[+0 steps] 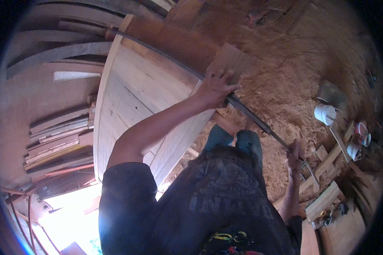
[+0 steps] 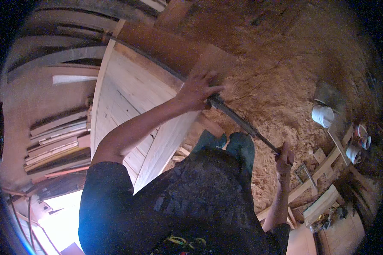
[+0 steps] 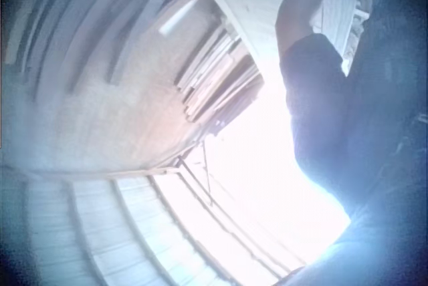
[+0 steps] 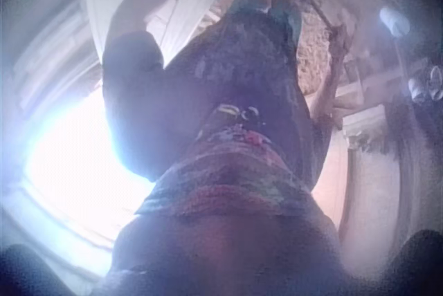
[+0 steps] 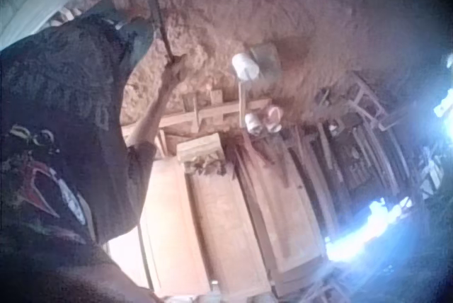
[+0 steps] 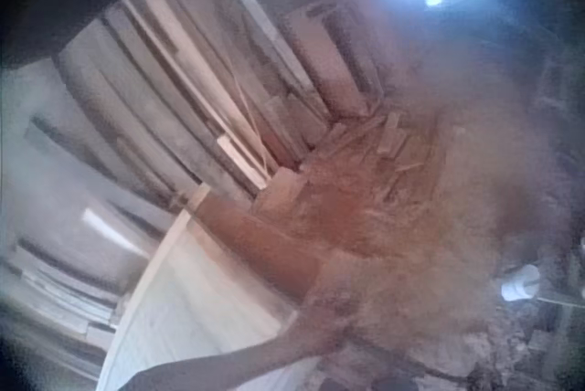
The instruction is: The person lifts and positions a large curved wooden panel, then uses a metal bar to measure and mark it. They then use a hammer to drive nails into the panel to secure it to a wooden frame.
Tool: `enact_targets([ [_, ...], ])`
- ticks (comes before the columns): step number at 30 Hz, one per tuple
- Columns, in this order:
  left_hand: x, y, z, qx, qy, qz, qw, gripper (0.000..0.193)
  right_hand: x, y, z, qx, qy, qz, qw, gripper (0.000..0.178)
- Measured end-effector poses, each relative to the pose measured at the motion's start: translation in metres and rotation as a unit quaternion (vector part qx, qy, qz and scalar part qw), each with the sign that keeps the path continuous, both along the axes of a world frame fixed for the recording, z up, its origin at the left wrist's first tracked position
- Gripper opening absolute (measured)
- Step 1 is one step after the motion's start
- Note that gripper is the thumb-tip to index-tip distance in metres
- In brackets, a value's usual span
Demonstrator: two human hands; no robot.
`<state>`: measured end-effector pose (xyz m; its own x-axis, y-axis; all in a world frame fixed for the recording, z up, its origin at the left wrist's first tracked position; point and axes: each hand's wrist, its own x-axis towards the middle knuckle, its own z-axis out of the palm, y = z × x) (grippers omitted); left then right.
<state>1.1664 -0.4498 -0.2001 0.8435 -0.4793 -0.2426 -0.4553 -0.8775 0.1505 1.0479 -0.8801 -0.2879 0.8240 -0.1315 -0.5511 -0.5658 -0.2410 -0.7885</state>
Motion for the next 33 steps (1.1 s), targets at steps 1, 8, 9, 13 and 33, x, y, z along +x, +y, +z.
enact_targets([
  [1,0.003,-0.002,0.002,0.001,0.004,-0.007,1.000,0.082,-0.006,0.006,0.001,0.036,0.015,-0.082,0.996,0.057],
  [8,0.024,-0.014,-0.013,0.067,0.019,-0.258,0.964,0.056,-0.030,0.057,0.018,-0.167,-0.308,-0.094,0.932,0.030],
  [9,0.028,-0.021,-0.010,0.074,0.093,-0.234,0.965,0.049,-0.037,0.054,-0.001,-0.186,-0.315,-0.092,0.926,0.033],
  [13,0.021,-0.026,-0.021,0.062,0.118,-0.206,0.970,0.031,-0.048,0.032,-0.039,-0.228,-0.251,-0.086,0.937,0.039],
  [33,0.029,-0.022,-0.002,-0.017,0.104,-0.209,0.972,0.024,0.003,0.014,0.039,0.235,0.122,-0.107,0.958,0.041],
])
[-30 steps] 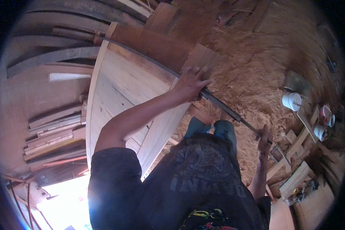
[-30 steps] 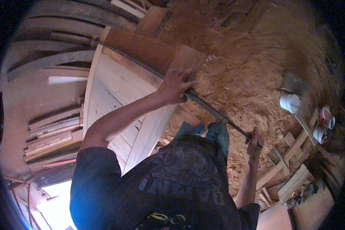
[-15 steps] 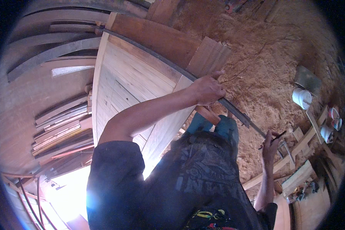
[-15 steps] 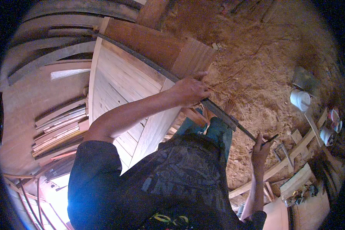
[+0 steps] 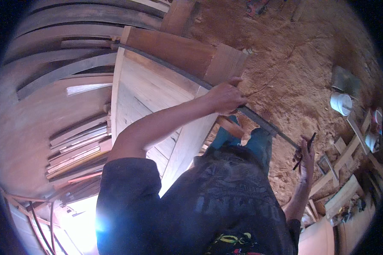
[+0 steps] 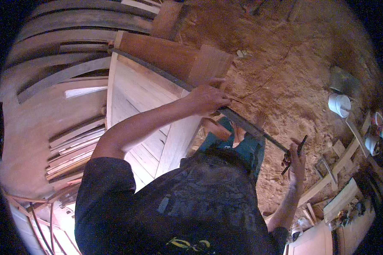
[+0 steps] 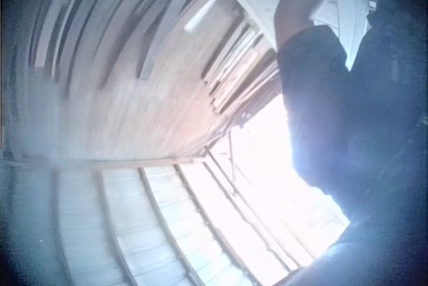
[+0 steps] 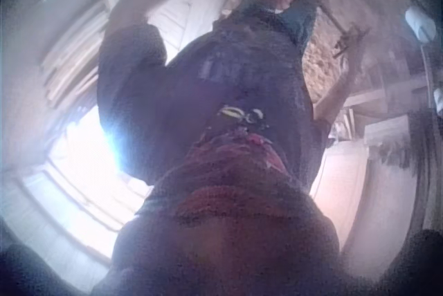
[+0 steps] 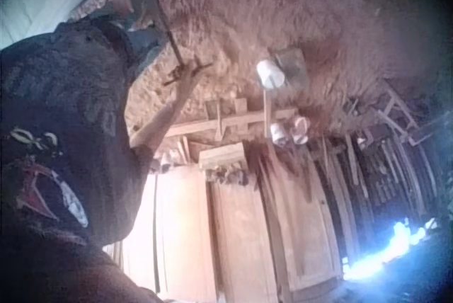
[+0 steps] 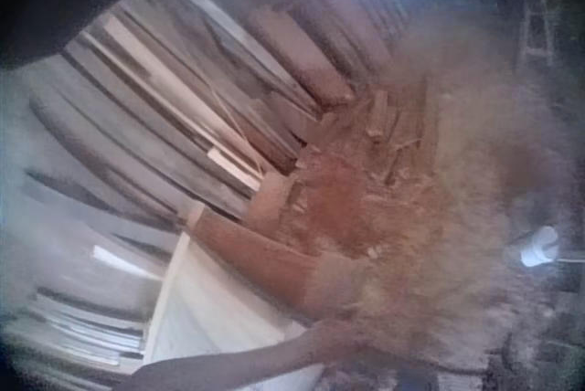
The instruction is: The person lifts and positions a large curved wooden panel, then uses a metal bar to measure and mark it. They then use a hammer to drive nails into the panel to secure it to a wooden frame.
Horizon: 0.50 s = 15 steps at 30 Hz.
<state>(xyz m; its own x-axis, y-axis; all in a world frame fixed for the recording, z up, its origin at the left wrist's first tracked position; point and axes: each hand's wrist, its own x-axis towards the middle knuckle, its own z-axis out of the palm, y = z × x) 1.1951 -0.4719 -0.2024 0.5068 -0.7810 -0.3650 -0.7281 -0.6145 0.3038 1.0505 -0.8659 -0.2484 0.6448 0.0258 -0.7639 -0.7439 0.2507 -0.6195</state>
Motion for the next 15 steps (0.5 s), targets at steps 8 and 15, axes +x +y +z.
enact_targets([
  [8,0.006,-0.010,0.000,0.124,0.020,-0.022,0.992,0.037,-0.035,-0.034,-0.044,-0.170,-0.288,0.115,0.935,0.023],
  [15,0.003,-0.009,-0.005,0.090,-0.017,-0.029,0.995,0.023,-0.064,-0.024,-0.041,-0.250,-0.302,0.012,0.920,0.045],
])
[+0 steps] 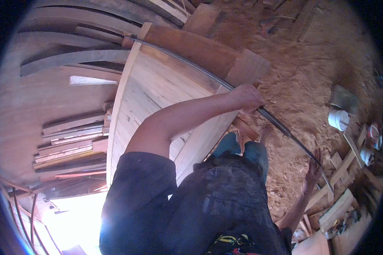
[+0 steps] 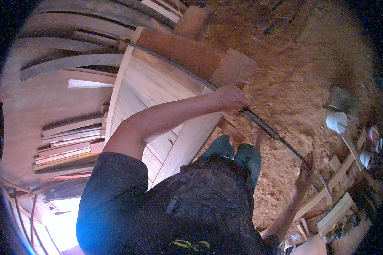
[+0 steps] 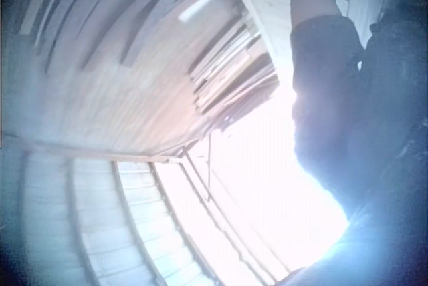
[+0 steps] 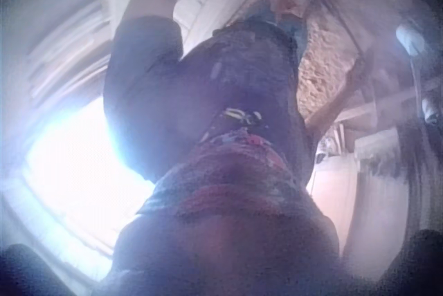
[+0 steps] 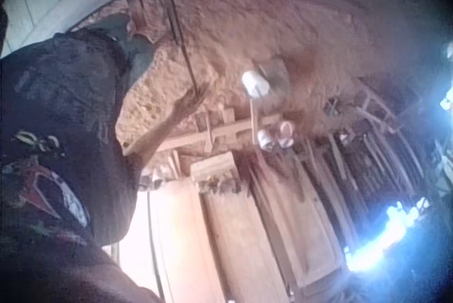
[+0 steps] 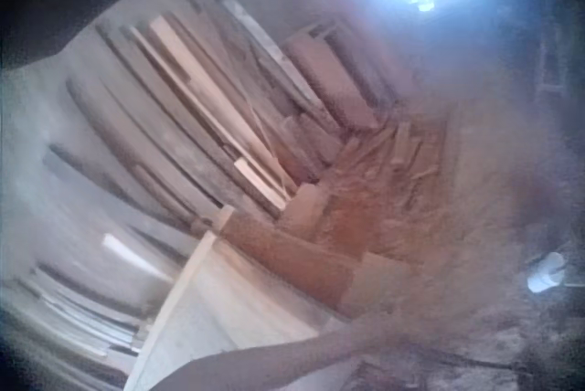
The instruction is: The person lifts and positions a large curved wooden panel, then uses a metal bar to measure and mark it. They then use a hammer to drive nails into the panel to secure it to a wooden frame.
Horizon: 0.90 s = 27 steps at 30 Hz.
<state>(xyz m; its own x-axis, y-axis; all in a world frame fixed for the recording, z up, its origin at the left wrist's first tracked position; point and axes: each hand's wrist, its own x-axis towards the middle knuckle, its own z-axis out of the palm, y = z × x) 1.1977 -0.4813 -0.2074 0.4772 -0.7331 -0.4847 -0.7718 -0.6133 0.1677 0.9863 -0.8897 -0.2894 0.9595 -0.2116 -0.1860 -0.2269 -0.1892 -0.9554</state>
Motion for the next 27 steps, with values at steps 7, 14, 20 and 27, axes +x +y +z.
enact_targets([
  [7,0.001,0.001,-0.013,0.039,-0.010,-0.019,0.999,0.027,0.027,-0.016,0.036,0.219,0.336,-0.061,0.914,0.070],
  [14,-0.001,0.006,-0.011,-0.033,-0.006,-0.008,0.999,0.027,-0.008,0.004,-0.001,0.167,0.011,-0.003,0.986,0.045],
  [20,0.006,-0.002,0.004,0.044,0.033,-0.024,0.998,0.033,-0.002,0.014,0.014,0.200,0.112,-0.084,0.970,0.039],
  [27,0.006,0.007,0.000,0.033,0.033,-0.050,0.998,0.049,-0.010,0.009,0.006,0.102,0.093,-0.059,0.989,0.041],
])
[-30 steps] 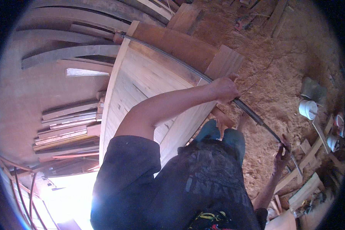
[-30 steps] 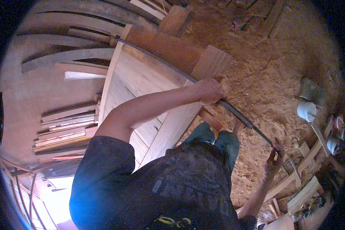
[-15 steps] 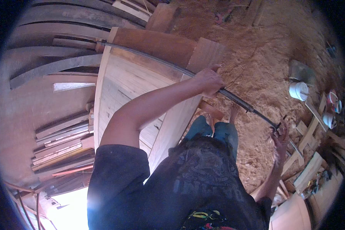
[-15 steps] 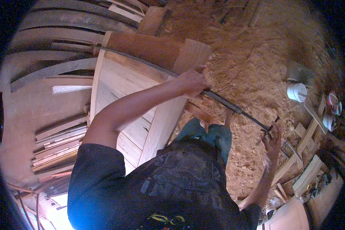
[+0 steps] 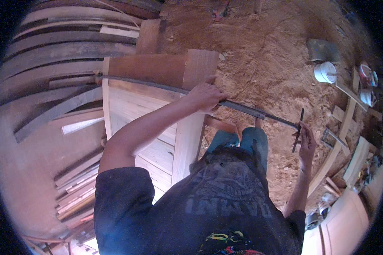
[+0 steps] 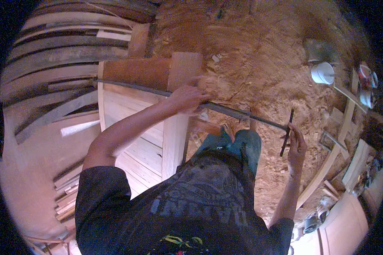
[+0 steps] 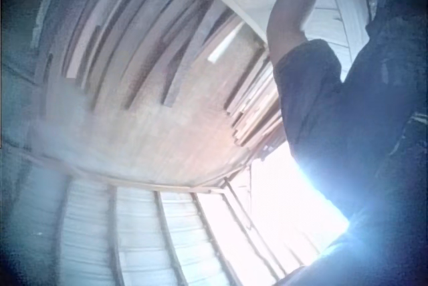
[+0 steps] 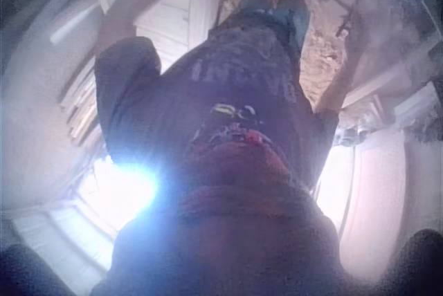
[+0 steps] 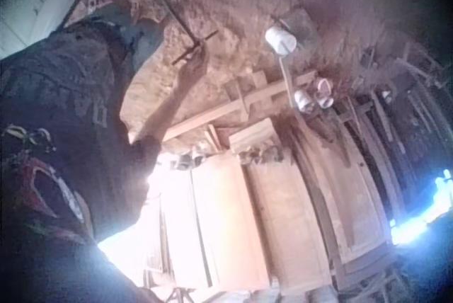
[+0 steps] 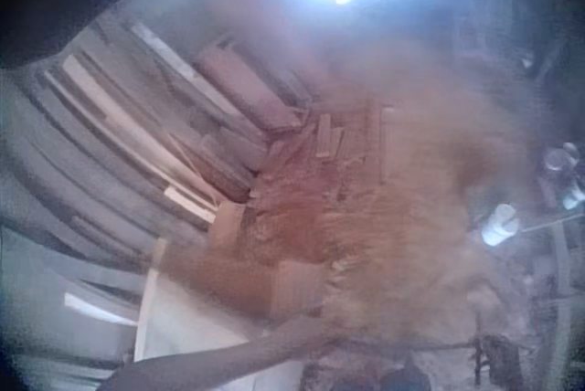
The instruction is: The person lifts and positions a large curved wooden panel, then uses a metal bar to measure and mark it. They then use a hammer to drive nails into the panel to secure it to a wooden frame.
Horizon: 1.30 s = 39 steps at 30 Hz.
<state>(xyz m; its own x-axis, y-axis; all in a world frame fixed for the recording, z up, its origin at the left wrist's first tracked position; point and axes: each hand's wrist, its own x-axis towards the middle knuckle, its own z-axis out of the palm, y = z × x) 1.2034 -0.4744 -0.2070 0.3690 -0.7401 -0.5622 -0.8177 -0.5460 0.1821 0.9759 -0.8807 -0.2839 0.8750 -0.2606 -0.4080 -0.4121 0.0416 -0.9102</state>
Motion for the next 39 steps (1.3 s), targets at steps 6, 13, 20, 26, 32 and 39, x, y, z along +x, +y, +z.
enact_targets([
  [6,0.003,0.006,-0.002,0.016,0.040,0.028,0.999,0.059,0.021,0.018,0.036,-0.513,-0.176,0.198,0.817,0.053],
  [13,0.006,0.011,0.004,-0.043,0.016,-0.056,0.997,0.068,0.059,0.013,0.025,-0.217,0.034,0.177,0.960,0.037],
  [20,0.011,0.005,0.008,0.069,0.072,-0.026,0.995,0.079,0.067,0.020,0.009,-0.205,0.132,0.146,0.959,0.068],
  [26,0.064,-0.016,0.031,0.034,0.282,0.001,0.959,0.116,0.071,0.028,0.014,-0.196,0.162,0.108,0.961,0.073],
  [32,0.072,-0.042,0.051,0.186,0.088,-0.221,0.953,0.131,0.068,0.025,0.002,-0.202,0.185,0.120,0.954,0.076],
  [39,0.063,-0.018,0.025,0.192,0.042,-0.246,0.949,0.111,0.070,0.027,0.004,-0.220,0.200,0.106,0.949,0.079],
])
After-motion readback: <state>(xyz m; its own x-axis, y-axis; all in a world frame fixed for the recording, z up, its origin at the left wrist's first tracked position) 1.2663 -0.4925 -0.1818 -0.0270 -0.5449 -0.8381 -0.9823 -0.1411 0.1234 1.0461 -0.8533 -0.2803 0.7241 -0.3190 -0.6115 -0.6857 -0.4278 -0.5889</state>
